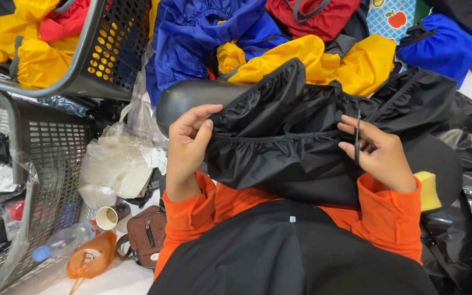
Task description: Folding a red fabric component, placing it in a plastic bag, and then cleaning and trimming a black fabric seat cover.
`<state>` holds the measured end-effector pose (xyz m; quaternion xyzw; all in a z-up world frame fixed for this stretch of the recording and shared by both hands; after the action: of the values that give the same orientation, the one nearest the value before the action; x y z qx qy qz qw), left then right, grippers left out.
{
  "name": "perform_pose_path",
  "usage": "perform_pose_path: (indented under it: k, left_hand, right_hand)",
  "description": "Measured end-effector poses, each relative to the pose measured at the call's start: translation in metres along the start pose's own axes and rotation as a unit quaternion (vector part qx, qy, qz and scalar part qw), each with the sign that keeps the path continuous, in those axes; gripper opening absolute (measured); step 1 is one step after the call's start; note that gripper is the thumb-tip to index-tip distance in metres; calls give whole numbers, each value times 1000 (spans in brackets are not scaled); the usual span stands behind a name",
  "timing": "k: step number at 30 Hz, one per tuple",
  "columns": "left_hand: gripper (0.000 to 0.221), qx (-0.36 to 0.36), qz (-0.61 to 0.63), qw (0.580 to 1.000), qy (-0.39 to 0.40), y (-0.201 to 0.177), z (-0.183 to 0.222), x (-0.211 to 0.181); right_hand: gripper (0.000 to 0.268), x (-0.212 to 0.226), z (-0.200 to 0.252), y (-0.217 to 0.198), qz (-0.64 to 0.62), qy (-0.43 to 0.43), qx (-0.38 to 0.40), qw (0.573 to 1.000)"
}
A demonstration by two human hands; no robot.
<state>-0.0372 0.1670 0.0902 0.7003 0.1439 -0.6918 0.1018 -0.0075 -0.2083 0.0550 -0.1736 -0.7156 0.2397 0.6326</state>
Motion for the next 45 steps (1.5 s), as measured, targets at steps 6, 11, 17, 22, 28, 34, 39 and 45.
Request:
perform_pose_path:
  k: [6,11,17,22,28,34,39,45]
  left_hand:
    - [26,14,-35,998,53,-2,6,-3]
    - [24,12,-72,995,71,-3,9,-10]
    - [25,-51,-200,968,144,-9,12,-10]
    - [31,-65,-291,888,350,23,30,-40]
    - [57,111,-292,876,367,82,53,-6]
    - [19,260,-108,943,176,88,49,-8]
    - [6,309,23,951,14,79,52,-25]
    - [6,331,93,935,-85,80,52,-24]
  right_hand:
    - [66,-2,-11,6,24,137,80,987]
    - [74,-26,0,1,96,110,75,986]
    - [53,0,26,-17,62,-91,-102,989]
    - [32,7,44,-24,62,-269,-175,945]
    - [35,0,49,-21,23,-318,-209,924]
    - [26,-11,58,-34,34,-272,-226,935]
    - [23,-7,57,-36,16,-266,-225,937]
    - [29,6,57,-37,6,-227,-163,960]
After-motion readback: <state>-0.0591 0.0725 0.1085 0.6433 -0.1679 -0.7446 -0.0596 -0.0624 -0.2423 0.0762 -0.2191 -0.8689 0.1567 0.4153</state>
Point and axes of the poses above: each hand's wrist, its own z-axis away from the middle knuckle, its own y-axis out of the palm, x = y × z, the point moved 1 cm from there along -z, towards the middle knuckle, and after that the axes turned 13 degrees about -x, right-handed, at the moved point
